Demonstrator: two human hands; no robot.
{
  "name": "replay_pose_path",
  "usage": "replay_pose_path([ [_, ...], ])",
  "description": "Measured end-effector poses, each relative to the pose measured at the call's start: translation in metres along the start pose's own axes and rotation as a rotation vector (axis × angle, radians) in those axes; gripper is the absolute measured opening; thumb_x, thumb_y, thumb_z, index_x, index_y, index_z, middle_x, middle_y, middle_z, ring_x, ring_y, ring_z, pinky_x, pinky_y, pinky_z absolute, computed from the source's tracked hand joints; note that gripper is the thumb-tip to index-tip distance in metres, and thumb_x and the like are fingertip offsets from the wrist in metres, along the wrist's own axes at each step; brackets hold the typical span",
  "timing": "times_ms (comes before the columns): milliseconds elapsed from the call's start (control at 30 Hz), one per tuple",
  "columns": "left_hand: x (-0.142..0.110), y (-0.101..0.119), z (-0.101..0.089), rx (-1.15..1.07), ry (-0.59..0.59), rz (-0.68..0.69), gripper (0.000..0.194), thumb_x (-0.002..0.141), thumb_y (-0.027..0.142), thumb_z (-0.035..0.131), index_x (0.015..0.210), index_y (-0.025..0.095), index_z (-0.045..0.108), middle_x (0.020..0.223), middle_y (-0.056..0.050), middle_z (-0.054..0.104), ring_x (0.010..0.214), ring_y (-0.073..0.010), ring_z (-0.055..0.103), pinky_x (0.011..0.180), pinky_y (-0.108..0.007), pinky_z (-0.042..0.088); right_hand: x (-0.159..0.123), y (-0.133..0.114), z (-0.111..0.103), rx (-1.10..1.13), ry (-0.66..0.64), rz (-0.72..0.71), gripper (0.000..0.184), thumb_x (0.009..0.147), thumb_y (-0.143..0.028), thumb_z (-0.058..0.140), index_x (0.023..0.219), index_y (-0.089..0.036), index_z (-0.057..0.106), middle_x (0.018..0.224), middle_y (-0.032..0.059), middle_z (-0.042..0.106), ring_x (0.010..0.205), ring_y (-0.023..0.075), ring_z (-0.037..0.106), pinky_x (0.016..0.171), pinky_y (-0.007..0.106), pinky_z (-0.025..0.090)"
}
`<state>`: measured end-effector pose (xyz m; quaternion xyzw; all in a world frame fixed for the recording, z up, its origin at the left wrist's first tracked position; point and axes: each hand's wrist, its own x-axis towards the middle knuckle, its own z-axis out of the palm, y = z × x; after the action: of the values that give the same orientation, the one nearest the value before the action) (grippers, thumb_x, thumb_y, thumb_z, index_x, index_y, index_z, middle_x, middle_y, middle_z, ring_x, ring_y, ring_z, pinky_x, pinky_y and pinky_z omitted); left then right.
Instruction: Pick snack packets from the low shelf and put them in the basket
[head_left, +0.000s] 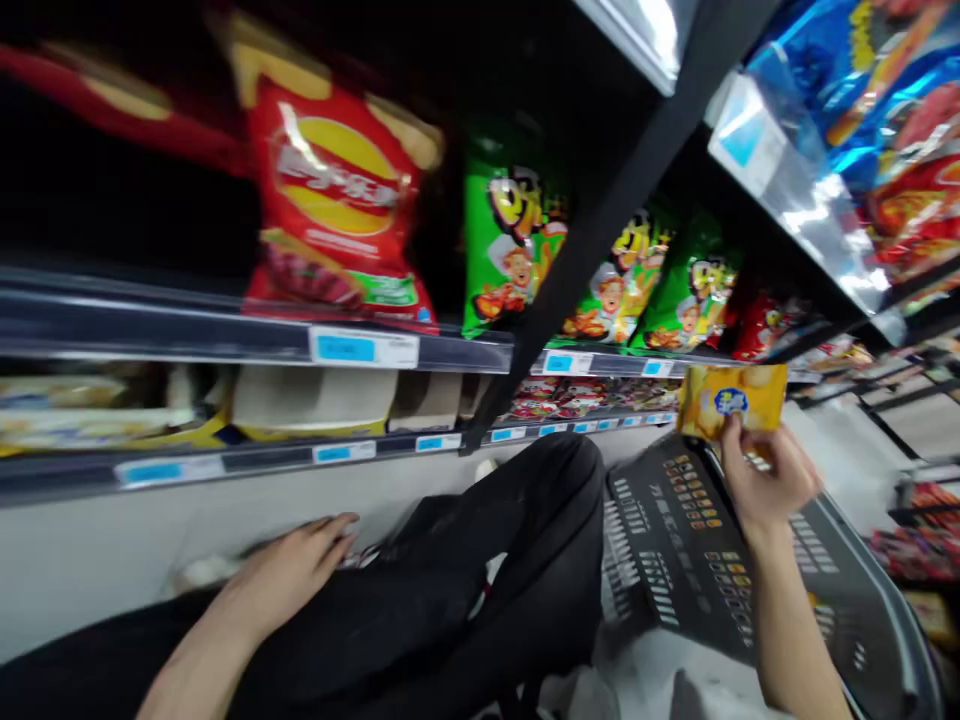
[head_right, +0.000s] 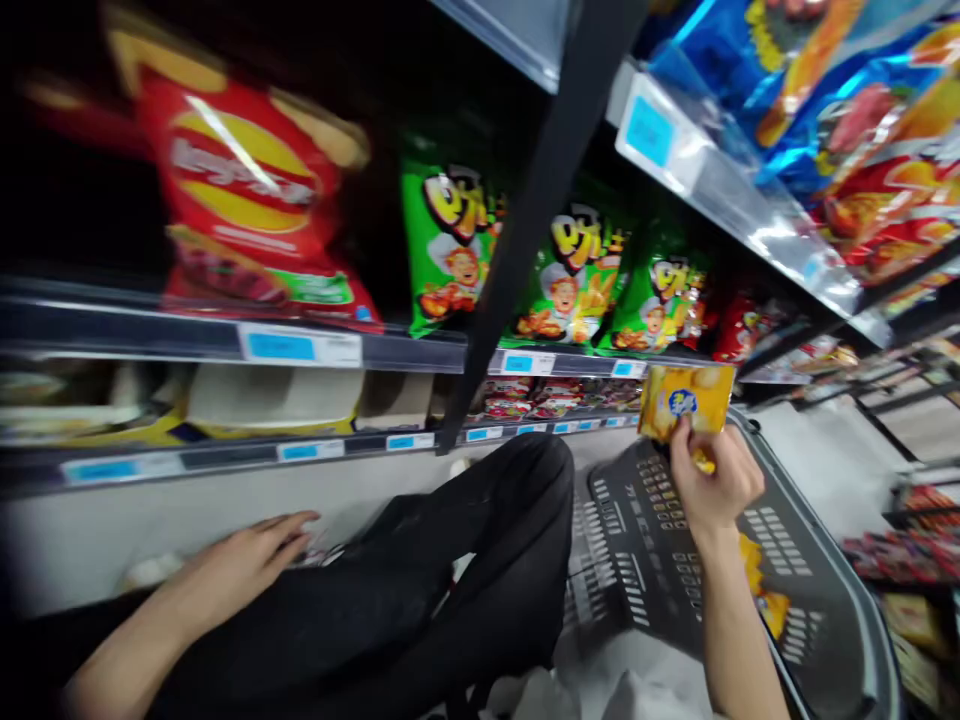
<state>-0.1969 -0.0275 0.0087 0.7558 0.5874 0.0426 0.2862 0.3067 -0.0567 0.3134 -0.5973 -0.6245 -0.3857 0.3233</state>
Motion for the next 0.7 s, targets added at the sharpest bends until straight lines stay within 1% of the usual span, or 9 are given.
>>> replay_pose_path([
  [67,-0.002,0.013,-0.012,-0.095,-0.016,0.003,0.057,0.101,0.043,0.031,0.134,0.014,0.067,0.136,-0.015,0.072,0.122,-0.0321,0.071,0.108,-0.043,0.051,-0.015,-0.042,0.01,0.261,0.014,-0.268,0.04,0.083,-0.015,0.079,0.062,-0.026,0.047,0.055,-0.0047,0.055,0.05,0.0136,0.051,0.054,0.03,0.041],
  [167,-0.005,0.024,-0.026,-0.35,0.092,0.036,0.053,0.103,0.051,0.037,0.132,0.017,0.067,0.138,-0.014,0.07,0.128,-0.0292,0.066,0.115,-0.042,0.048,-0.045,-0.109,0.042,0.62,-0.099,-0.493,0.04,0.085,0.001,0.072,0.068,-0.026,0.048,0.059,-0.0052,0.055,0.052,0.0124,0.051,0.053,0.028,0.041],
  [233,-0.008,0.028,-0.032,-0.575,0.154,0.061,0.054,0.101,0.056,0.05,0.138,0.019,0.063,0.142,-0.014,0.067,0.13,-0.0292,0.064,0.115,-0.044,0.049,-0.065,-0.156,0.073,0.801,-0.244,-0.724,0.035,0.092,-0.004,0.069,0.071,-0.026,0.052,0.06,-0.0037,0.054,0.059,0.0142,0.056,0.055,0.029,0.043],
  [300,-0.011,0.028,-0.035,-0.786,0.162,0.135,0.065,0.092,0.055,0.068,0.147,0.022,0.055,0.152,-0.014,0.06,0.137,-0.0306,0.06,0.117,-0.046,0.048,-0.08,-0.201,0.104,0.915,-0.338,-0.937,0.026,0.098,-0.009,0.066,0.077,-0.023,0.057,0.064,-0.0019,0.055,0.066,0.0154,0.059,0.056,0.029,0.043],
  [400,-0.013,0.026,-0.037,-0.995,0.119,0.172,0.077,0.079,0.049,0.086,0.144,0.021,0.056,0.15,-0.016,0.06,0.14,-0.0333,0.059,0.12,-0.049,0.047,-0.087,-0.258,0.144,1.055,-0.43,-1.067,0.02,0.105,-0.016,0.056,0.086,-0.021,0.063,0.07,0.0005,0.06,0.072,0.0159,0.06,0.055,0.03,0.04],
  [467,-0.013,0.023,-0.037,-1.04,0.099,0.049,0.072,0.073,0.05,0.091,0.13,0.016,0.064,0.135,-0.017,0.071,0.128,-0.035,0.067,0.116,-0.051,0.051,-0.087,-0.282,0.166,1.194,-0.52,-1.023,0.027,0.108,-0.022,0.051,0.084,-0.021,0.063,0.072,0.0018,0.062,0.076,0.016,0.061,0.059,0.029,0.042],
  [533,-0.012,0.023,-0.038,-1.058,0.084,-0.097,0.071,0.064,0.054,0.095,0.117,0.014,0.067,0.119,-0.016,0.077,0.114,-0.0354,0.073,0.108,-0.053,0.057,-0.088,-0.294,0.183,1.364,-0.626,-0.841,0.033,0.109,-0.028,0.05,0.078,-0.021,0.061,0.071,0.0019,0.062,0.073,0.0153,0.061,0.064,0.028,0.044],
  [633,-0.01,0.026,-0.04,-1.082,0.088,-0.199,0.079,0.054,0.052,0.1,0.116,0.015,0.067,0.116,-0.013,0.079,0.108,-0.0342,0.076,0.101,-0.049,0.061,-0.1,-0.292,0.204,1.505,-0.843,-0.365,0.036,0.102,-0.039,0.063,0.071,-0.021,0.058,0.069,0.0,0.063,0.065,0.014,0.059,0.065,0.027,0.045],
  [700,-0.009,0.029,-0.041,-1.065,0.101,-0.203,0.082,0.056,0.048,0.1,0.122,0.015,0.065,0.12,-0.012,0.078,0.11,-0.0326,0.076,0.1,-0.046,0.062,-0.116,-0.288,0.212,1.479,-1.004,-0.011,0.04,0.091,-0.047,0.076,0.067,-0.021,0.057,0.066,-0.0015,0.062,0.061,0.0141,0.058,0.063,0.027,0.044],
])
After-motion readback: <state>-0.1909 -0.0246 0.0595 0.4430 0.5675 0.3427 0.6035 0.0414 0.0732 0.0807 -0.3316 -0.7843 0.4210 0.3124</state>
